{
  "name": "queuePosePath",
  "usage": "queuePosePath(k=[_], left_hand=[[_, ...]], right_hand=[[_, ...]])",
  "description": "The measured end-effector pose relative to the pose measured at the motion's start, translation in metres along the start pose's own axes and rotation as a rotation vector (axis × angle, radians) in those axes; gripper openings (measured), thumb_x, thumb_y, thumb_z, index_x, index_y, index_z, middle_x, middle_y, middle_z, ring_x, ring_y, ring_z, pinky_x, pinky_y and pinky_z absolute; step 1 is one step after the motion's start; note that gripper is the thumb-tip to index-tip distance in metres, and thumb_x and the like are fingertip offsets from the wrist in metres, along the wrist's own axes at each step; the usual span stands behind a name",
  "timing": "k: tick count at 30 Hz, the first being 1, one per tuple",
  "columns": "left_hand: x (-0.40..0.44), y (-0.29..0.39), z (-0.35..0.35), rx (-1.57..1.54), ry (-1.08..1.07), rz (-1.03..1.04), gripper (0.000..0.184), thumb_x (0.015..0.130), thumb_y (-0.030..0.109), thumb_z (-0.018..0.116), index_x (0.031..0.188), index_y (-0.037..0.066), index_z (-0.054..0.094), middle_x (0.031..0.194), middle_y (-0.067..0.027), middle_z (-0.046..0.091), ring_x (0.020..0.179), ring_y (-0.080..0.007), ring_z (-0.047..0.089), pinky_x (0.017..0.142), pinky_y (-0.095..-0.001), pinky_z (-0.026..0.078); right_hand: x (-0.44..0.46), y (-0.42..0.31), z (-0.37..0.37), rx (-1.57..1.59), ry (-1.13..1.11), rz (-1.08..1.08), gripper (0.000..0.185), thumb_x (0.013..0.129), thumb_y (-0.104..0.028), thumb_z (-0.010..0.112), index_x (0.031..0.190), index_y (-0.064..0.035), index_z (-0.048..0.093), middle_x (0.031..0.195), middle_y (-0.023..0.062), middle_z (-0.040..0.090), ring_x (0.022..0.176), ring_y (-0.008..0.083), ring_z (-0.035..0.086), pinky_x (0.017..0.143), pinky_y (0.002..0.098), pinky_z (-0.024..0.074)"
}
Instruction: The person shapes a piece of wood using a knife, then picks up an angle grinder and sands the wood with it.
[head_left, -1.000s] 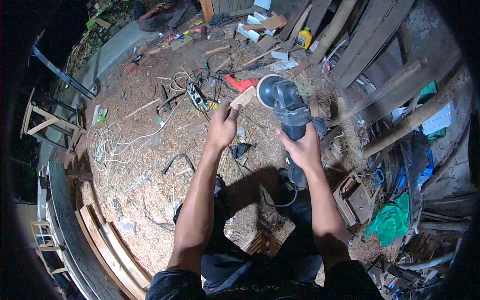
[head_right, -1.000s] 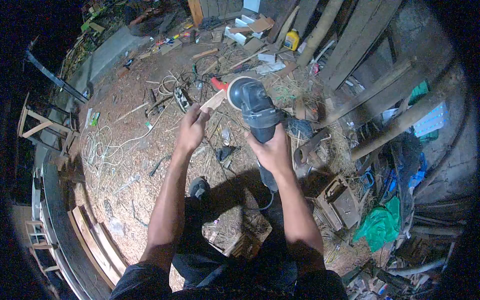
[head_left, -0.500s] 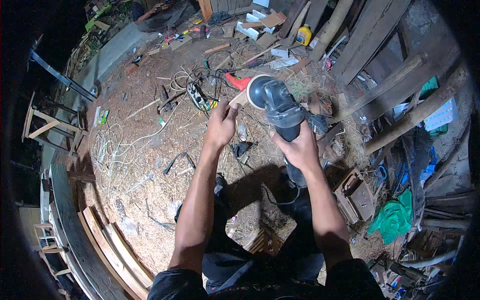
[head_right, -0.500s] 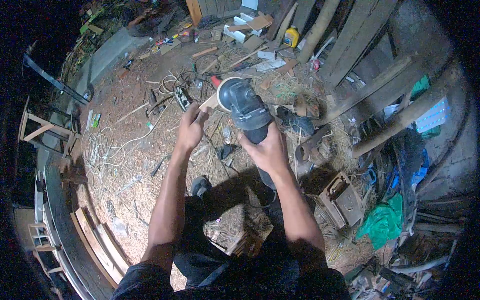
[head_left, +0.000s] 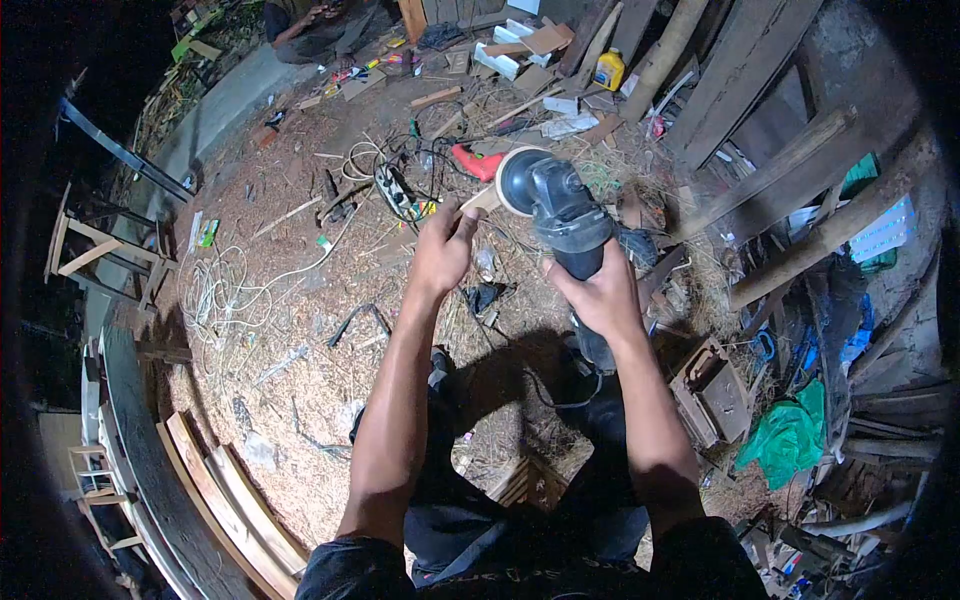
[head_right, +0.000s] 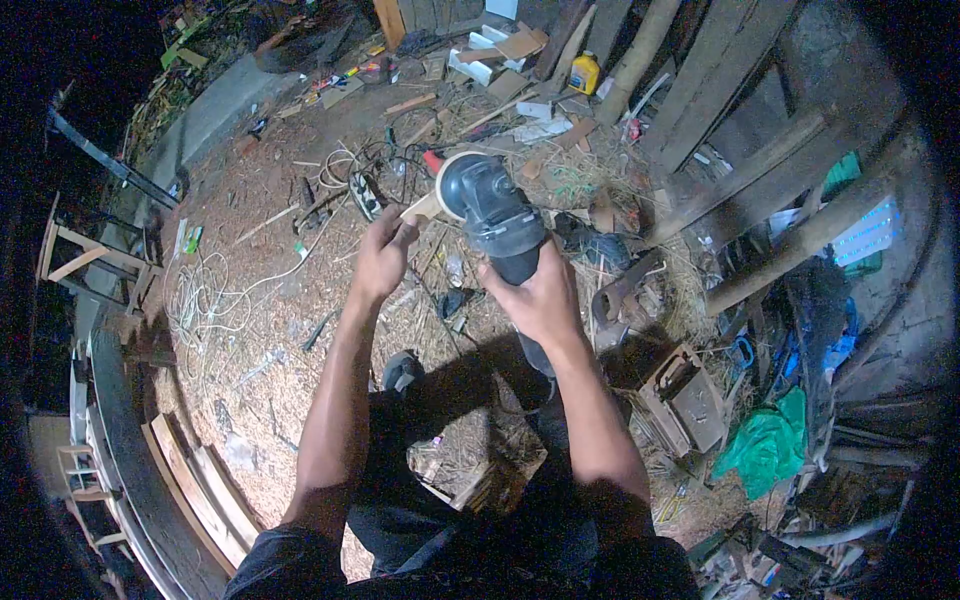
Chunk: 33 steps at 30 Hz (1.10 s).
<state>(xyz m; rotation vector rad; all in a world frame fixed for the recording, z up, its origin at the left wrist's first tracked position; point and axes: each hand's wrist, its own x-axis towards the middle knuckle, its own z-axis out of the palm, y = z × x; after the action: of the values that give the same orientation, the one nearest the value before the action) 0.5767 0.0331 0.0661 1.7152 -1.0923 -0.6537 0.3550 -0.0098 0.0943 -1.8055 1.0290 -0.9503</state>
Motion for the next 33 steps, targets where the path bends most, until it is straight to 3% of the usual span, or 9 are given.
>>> queuePosePath(k=[3,16,19,26,33], left_hand=[[0.001,-0.001,-0.003,-0.013,-0.031,-0.031,0.029,0.096,0.026,0.053,0.108,-0.001,0.055,0.088,-0.0078,0.063,0.081,-0.0155,0.054,0.073,-0.0306,0.043],[0.001,0.008,-0.004,-0.049,-0.034,-0.047,0.031,0.096,0.024,0.053,0.108,-0.004,0.055,0.088,-0.0076,0.063,0.08,-0.0139,0.053,0.072,-0.0288,0.043],[0.004,-0.001,0.003,-0.058,-0.014,-0.03,0.031,0.096,0.023,0.052,0.111,-0.004,0.055,0.087,-0.0064,0.061,0.077,-0.0137,0.051,0.07,-0.0286,0.041],[0.0,0.012,-0.008,0.009,-0.1,-0.087,0.035,0.096,0.024,0.052,0.116,-0.004,0.052,0.096,-0.01,0.064,0.084,-0.0155,0.055,0.075,-0.0291,0.044],[-0.001,0.003,-0.002,-0.083,-0.01,-0.036,0.03,0.096,0.024,0.052,0.109,-0.002,0.055,0.087,-0.0066,0.059,0.077,-0.0135,0.05,0.07,-0.0284,0.041]], right_hand=[[0.003,0.006,-0.003,-0.053,0.033,0.082,0.046,0.071,-0.026,0.079,0.105,-0.0027,0.059,0.096,0.0145,0.067,0.088,0.0277,0.066,0.081,0.0383,0.049],[0.003,0.009,-0.005,-0.05,-0.004,0.083,0.047,0.071,-0.028,0.079,0.106,-0.0031,0.059,0.097,0.0154,0.067,0.088,0.0293,0.066,0.08,0.0386,0.0496],[0.001,0.004,-0.001,-0.019,0.003,-0.02,0.043,0.073,-0.022,0.079,0.106,-0.0016,0.059,0.097,0.0095,0.066,0.085,0.0178,0.062,0.079,0.0336,0.0483],[0.004,0.008,-0.004,-0.043,-0.016,0.091,0.045,0.073,-0.02,0.079,0.109,-0.0016,0.058,0.098,0.0091,0.066,0.088,0.0171,0.061,0.082,0.0334,0.0476],[0.002,0.003,-0.004,-0.054,-0.022,0.108,0.045,0.073,-0.019,0.079,0.109,-0.0017,0.058,0.097,0.0092,0.066,0.087,0.0172,0.061,0.081,0.0336,0.0479]])
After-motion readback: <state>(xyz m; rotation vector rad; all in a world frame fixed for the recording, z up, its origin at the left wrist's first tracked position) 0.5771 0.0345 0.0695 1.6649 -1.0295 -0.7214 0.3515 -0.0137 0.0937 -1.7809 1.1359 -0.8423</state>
